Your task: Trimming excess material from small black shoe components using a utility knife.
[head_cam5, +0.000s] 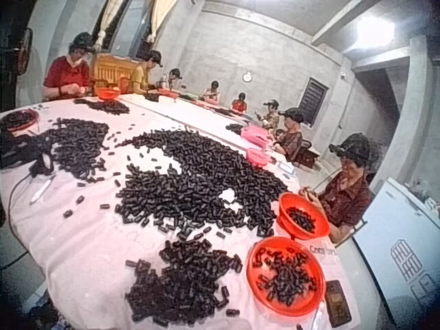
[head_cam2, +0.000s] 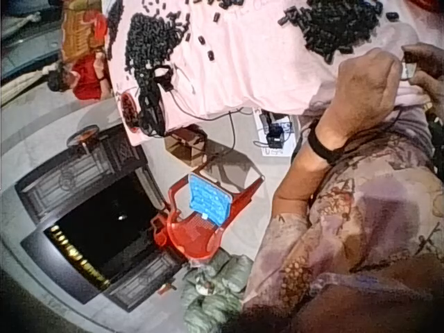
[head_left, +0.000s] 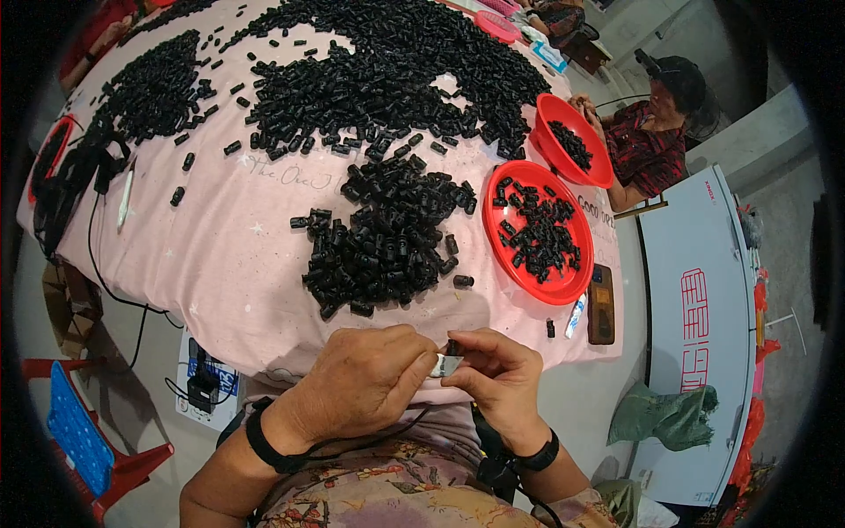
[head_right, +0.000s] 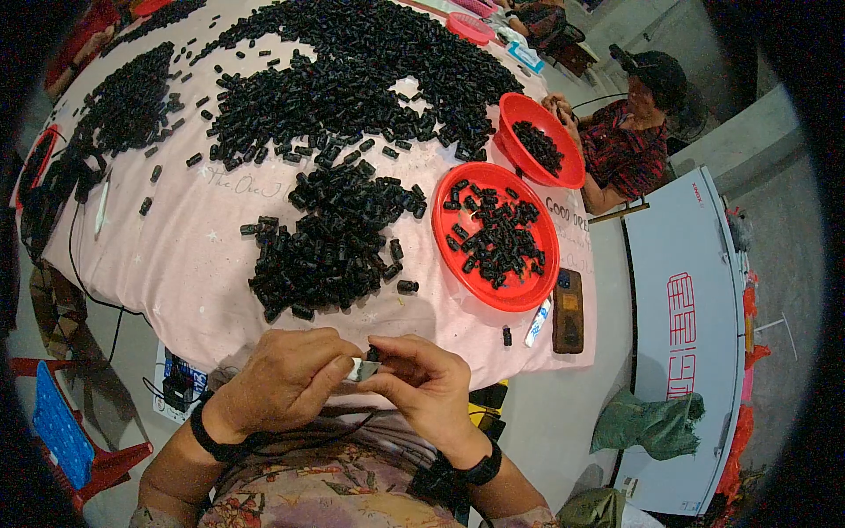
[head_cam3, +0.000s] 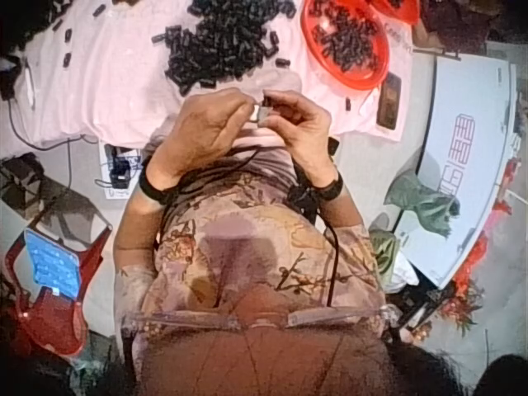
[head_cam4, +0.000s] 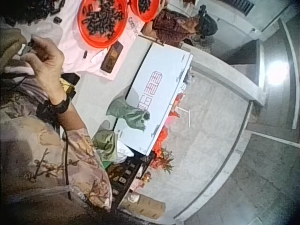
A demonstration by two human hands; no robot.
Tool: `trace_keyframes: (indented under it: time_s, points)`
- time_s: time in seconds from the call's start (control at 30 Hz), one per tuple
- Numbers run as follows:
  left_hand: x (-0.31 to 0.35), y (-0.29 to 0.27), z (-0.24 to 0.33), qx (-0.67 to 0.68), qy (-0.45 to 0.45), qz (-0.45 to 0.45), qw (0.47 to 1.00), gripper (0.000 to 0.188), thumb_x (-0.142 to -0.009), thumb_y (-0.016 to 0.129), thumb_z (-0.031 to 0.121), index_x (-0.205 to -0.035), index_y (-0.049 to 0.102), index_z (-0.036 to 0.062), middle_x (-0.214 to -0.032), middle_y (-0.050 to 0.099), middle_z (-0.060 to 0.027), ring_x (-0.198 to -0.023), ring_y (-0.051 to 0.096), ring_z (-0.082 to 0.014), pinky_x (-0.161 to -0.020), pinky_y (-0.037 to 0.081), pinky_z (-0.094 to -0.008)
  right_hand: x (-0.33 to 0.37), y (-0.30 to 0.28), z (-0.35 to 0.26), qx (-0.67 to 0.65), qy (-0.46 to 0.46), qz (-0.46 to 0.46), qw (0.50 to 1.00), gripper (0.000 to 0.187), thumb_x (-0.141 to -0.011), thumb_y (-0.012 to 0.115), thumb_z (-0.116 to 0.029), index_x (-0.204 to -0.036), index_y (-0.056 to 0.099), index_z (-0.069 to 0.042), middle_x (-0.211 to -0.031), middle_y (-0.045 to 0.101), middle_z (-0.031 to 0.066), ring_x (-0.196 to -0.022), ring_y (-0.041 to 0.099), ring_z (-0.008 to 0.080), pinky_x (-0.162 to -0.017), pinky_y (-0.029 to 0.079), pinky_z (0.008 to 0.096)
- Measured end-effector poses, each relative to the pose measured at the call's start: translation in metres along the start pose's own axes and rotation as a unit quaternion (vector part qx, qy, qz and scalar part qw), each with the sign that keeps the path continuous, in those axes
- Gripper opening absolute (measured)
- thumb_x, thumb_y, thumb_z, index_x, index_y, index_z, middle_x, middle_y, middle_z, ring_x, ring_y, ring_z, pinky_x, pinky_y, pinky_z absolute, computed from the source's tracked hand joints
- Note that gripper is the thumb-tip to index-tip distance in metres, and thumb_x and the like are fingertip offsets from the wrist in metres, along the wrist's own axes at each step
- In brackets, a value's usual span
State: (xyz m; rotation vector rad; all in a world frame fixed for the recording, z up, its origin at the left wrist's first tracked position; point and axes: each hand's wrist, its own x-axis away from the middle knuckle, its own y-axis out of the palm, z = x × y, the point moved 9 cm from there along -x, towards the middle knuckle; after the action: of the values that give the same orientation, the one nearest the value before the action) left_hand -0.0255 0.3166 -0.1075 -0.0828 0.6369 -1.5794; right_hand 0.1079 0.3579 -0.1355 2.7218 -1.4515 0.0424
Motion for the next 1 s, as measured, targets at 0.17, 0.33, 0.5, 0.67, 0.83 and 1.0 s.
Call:
trace_keyframes:
  time_s: [0.17, 0.33, 0.5, 0.67, 0.83, 1.0]
  points:
    - [0.000, 0.000, 0.000, 0.002, -0.002, 0.002, 1.000, 0.012, -0.089, 0.053, 0.007, -0.090, 0.062, 0.0005, -0.072, 0.059, -0.0144, -0.064, 0.060, -0.0323, -0.057, 0.046, -0.0392, 0.000, 0.000, -0.007, 0.044, -0.025, 0.003, 0.999, 0.038, -0.077, 0.069, 0.011, -0.113, 0.062, 0.005, -0.102, 0.061, 0.0097, -0.092, 0.063, 0.0146, -0.082, 0.054, 0.0249]
    - [0.000, 0.002, -0.002, 0.006, -0.008, -0.001, 1.000, 0.012, -0.090, 0.051, 0.007, -0.089, 0.062, 0.0005, -0.072, 0.058, -0.0144, -0.063, 0.059, -0.0327, -0.057, 0.046, -0.0393, 0.000, 0.000, -0.008, 0.062, -0.029, 0.005, 0.998, 0.037, -0.077, 0.071, 0.010, -0.113, 0.062, 0.005, -0.101, 0.061, 0.0098, -0.089, 0.063, 0.0140, -0.081, 0.053, 0.0245]
    - [0.000, 0.001, -0.001, 0.001, -0.004, 0.001, 1.000, 0.013, -0.090, 0.051, 0.008, -0.088, 0.061, 0.0002, -0.071, 0.058, -0.0148, -0.063, 0.059, -0.0329, -0.056, 0.045, -0.0395, -0.001, 0.000, -0.010, 0.070, -0.034, 0.005, 0.997, 0.037, -0.077, 0.072, 0.008, -0.112, 0.062, 0.005, -0.100, 0.061, 0.0098, -0.087, 0.062, 0.0134, -0.079, 0.053, 0.0240]
    - [0.000, 0.001, -0.004, 0.010, -0.008, 0.008, 1.000, 0.013, -0.091, 0.051, 0.008, -0.088, 0.061, 0.0002, -0.071, 0.057, -0.0148, -0.063, 0.059, -0.0328, -0.056, 0.045, -0.0397, -0.002, 0.002, -0.009, 0.052, -0.034, 0.001, 0.998, 0.036, -0.078, 0.070, 0.009, -0.113, 0.061, 0.006, -0.099, 0.061, 0.0102, -0.086, 0.063, 0.0135, -0.079, 0.053, 0.0247]
    - [0.000, 0.000, -0.002, 0.020, -0.003, 0.026, 0.999, 0.012, -0.090, 0.051, 0.007, -0.089, 0.062, 0.0006, -0.070, 0.057, -0.0143, -0.062, 0.059, -0.0319, -0.055, 0.044, -0.0393, -0.001, -0.001, 0.005, -0.007, 0.027, 0.009, 1.000, 0.037, -0.079, 0.069, 0.010, -0.114, 0.060, 0.007, -0.096, 0.064, 0.0094, -0.084, 0.064, 0.0135, -0.077, 0.054, 0.0246]
    - [-0.001, -0.003, 0.001, 0.018, -0.004, 0.025, 1.000, 0.012, -0.089, 0.052, 0.006, -0.089, 0.062, 0.0006, -0.071, 0.058, -0.0144, -0.063, 0.059, -0.0318, -0.056, 0.045, -0.0385, -0.001, -0.002, 0.006, -0.030, 0.028, 0.016, 0.999, 0.039, -0.079, 0.069, 0.011, -0.116, 0.059, 0.007, -0.093, 0.065, 0.0079, -0.083, 0.064, 0.0123, -0.075, 0.053, 0.0235]
